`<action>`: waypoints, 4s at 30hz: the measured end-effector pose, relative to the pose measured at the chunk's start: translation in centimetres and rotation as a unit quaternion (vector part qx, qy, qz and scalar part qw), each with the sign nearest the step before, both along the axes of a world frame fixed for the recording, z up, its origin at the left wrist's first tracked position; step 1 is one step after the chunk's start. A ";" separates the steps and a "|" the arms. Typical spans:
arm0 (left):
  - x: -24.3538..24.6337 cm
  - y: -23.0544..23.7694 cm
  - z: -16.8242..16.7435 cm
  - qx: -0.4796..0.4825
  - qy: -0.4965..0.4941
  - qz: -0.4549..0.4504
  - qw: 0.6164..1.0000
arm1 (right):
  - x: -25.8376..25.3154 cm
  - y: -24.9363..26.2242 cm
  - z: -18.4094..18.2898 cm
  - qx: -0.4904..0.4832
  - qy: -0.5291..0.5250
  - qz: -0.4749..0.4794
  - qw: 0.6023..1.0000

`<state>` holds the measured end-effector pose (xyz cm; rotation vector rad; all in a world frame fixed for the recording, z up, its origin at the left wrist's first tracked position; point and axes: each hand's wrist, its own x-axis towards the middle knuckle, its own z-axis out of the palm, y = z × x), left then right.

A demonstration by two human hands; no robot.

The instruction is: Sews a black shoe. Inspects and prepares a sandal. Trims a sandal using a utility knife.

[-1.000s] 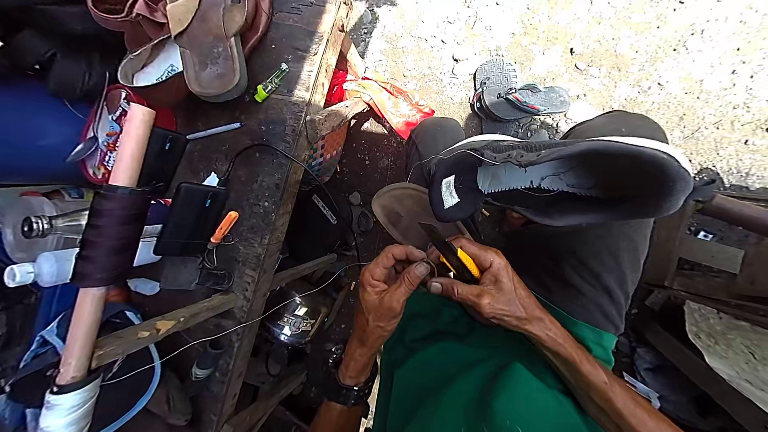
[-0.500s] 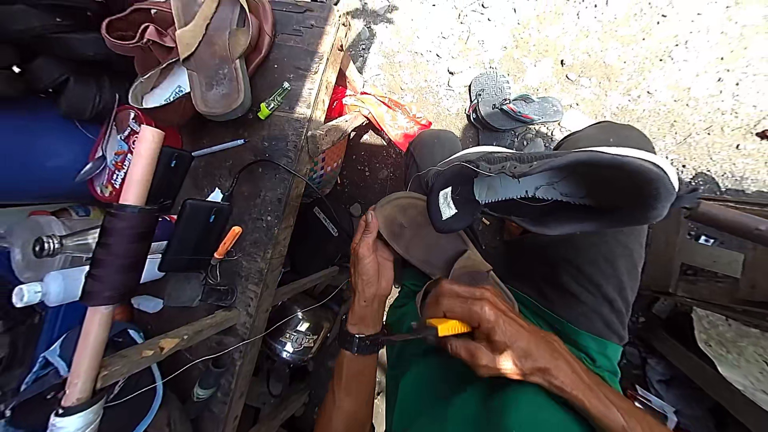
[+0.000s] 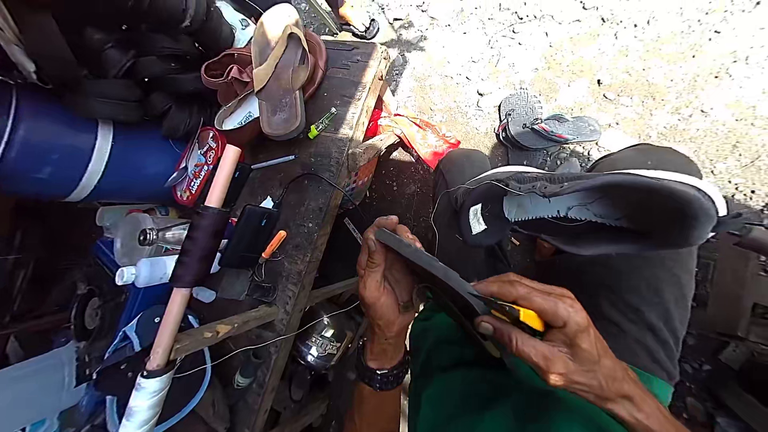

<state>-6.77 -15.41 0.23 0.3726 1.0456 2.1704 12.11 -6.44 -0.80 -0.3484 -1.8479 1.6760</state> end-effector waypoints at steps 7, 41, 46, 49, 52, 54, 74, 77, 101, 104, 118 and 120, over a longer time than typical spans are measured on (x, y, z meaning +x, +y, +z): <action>0.3 0.0 0.6 0.012 0.026 -0.035 0.999 | 0.7 -0.2 -0.4 -0.054 0.021 -0.014 0.998; 0.5 2.4 0.0 0.196 -0.180 -0.252 0.931 | -0.2 -4.8 0.9 0.133 -0.028 0.002 0.991; 0.1 2.9 -0.6 0.228 -0.173 -0.288 0.914 | -0.2 -5.7 -0.1 0.158 -0.019 -0.024 0.987; 0.5 1.5 -2.3 0.212 -0.153 -0.266 0.928 | -0.2 -5.7 -0.1 0.160 -0.023 -0.026 0.987; 0.6 1.9 -1.0 0.169 -0.170 -0.250 0.938 | -0.2 -5.6 -0.1 0.159 -0.023 -0.024 0.987; 0.1 1.8 -1.7 0.194 -0.149 -0.273 0.930 | -0.1 -5.3 -0.1 0.149 -0.011 -0.024 0.988; 0.2 1.0 2.2 -0.233 0.329 -0.059 0.913 | 0.7 -0.3 -1.4 -0.144 -0.063 -0.154 0.975; 0.3 1.3 2.1 -0.236 0.302 -0.057 0.922 | 0.8 -0.2 -1.3 -0.150 -0.068 -0.149 0.975; 0.3 1.3 2.1 -0.220 0.269 -0.065 0.935 | 0.9 -0.2 -1.6 -0.152 -0.074 -0.146 0.975; 0.3 1.3 2.0 -0.217 0.268 -0.068 0.936 | 0.8 -0.2 -1.7 -0.158 -0.072 -0.144 0.974; 0.3 1.4 2.1 -0.218 0.262 -0.074 0.937 | 1.0 -0.1 -1.9 -0.166 -0.071 -0.137 0.974; 0.3 1.4 2.1 -0.217 0.263 -0.075 0.937 | 0.9 -0.1 -1.9 -0.170 -0.070 -0.135 0.974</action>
